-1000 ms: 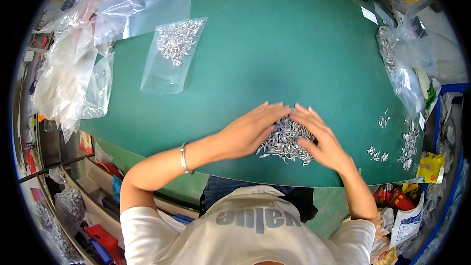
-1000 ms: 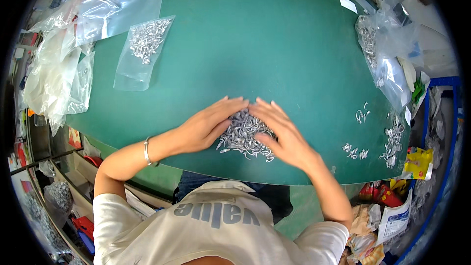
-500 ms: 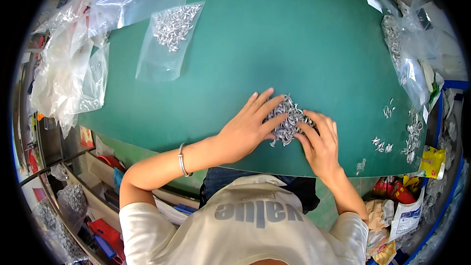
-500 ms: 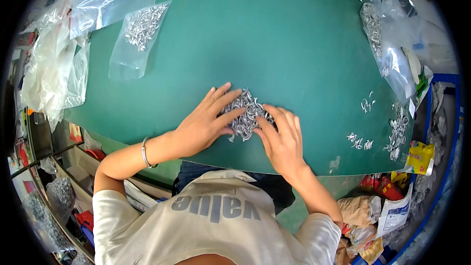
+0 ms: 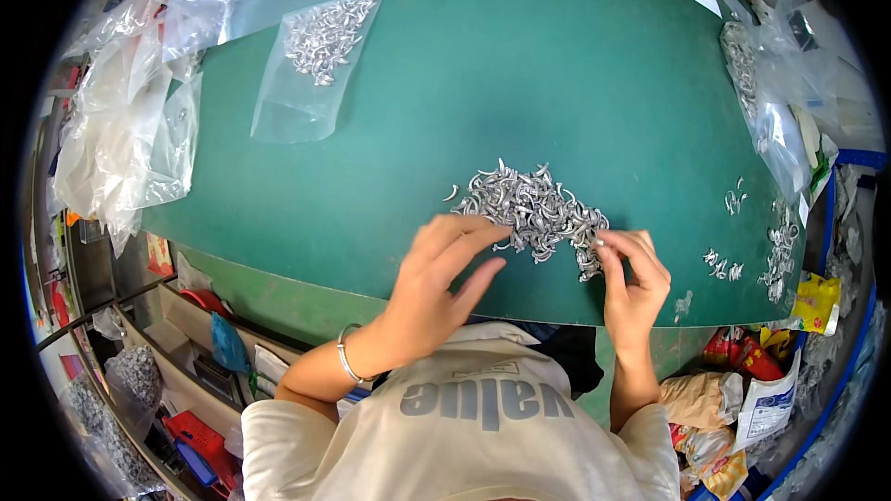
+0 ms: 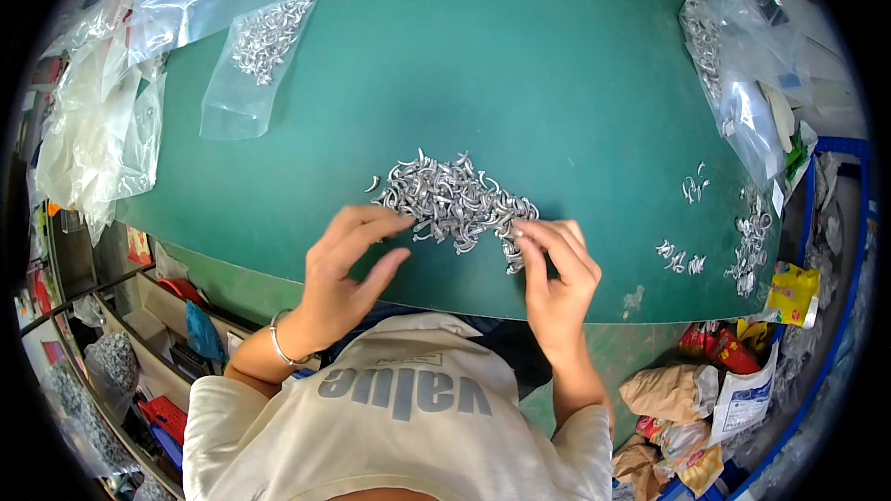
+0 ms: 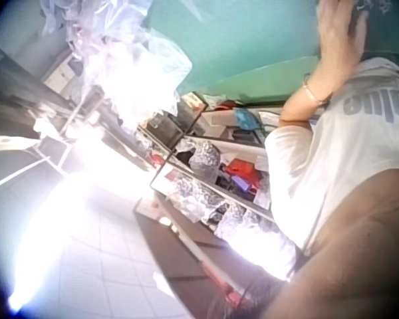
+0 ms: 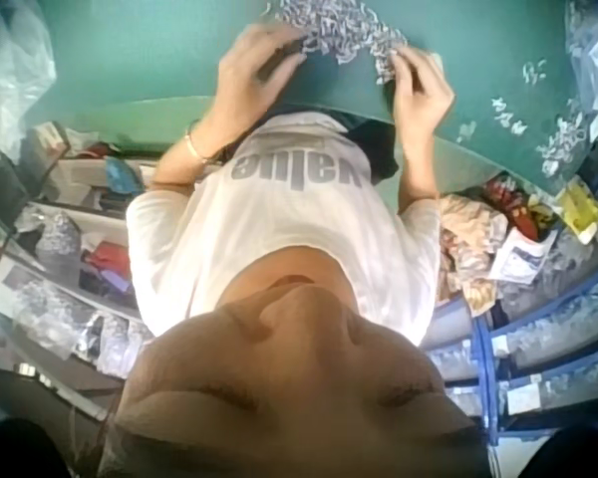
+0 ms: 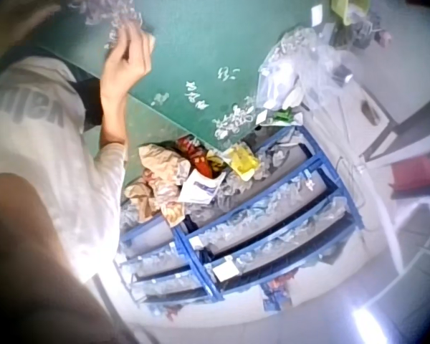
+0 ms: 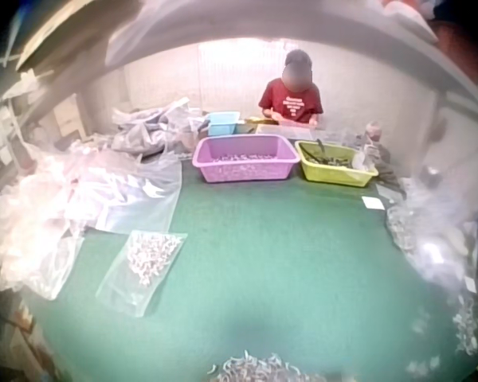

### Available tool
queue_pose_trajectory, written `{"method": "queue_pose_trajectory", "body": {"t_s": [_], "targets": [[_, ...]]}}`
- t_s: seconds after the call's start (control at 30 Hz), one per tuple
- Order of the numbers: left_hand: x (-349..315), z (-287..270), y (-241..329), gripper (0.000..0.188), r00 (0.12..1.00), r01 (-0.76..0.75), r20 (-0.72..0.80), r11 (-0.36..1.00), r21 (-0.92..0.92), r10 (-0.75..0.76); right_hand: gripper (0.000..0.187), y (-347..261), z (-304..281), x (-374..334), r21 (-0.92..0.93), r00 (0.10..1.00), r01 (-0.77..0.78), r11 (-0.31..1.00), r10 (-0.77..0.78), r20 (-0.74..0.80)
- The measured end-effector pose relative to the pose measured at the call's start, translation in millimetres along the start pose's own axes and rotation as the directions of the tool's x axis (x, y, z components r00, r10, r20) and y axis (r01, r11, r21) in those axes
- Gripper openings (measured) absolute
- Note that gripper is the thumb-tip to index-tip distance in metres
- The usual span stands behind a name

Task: The person sits at a green workbench and assembles small silver metal components by hand. They pick up individual pieces from a pile, connect them, and place the finished units into a clear plastic bag.

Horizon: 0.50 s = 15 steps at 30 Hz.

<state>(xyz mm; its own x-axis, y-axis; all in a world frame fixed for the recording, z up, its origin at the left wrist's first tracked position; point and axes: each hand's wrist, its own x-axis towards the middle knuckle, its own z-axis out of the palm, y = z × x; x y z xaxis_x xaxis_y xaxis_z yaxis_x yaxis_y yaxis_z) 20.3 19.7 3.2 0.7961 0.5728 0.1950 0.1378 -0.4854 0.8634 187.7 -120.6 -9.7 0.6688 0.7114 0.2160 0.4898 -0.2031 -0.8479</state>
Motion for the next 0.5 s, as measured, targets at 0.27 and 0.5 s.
{"method": "queue_pose_trajectory", "body": {"t_s": [0.27,0.5], "targets": [[-12,29,11,0.024,0.858,0.488,0.329,0.428,-0.761,-0.393,0.014,-17,17,-26,0.572,0.959,-0.268,0.775,0.161,0.231],[-12,24,11,0.013,0.779,0.575,0.44,0.23,-0.785,-0.447,0.016,-24,19,-30,0.551,0.978,-0.171,0.817,0.074,0.195]]}}
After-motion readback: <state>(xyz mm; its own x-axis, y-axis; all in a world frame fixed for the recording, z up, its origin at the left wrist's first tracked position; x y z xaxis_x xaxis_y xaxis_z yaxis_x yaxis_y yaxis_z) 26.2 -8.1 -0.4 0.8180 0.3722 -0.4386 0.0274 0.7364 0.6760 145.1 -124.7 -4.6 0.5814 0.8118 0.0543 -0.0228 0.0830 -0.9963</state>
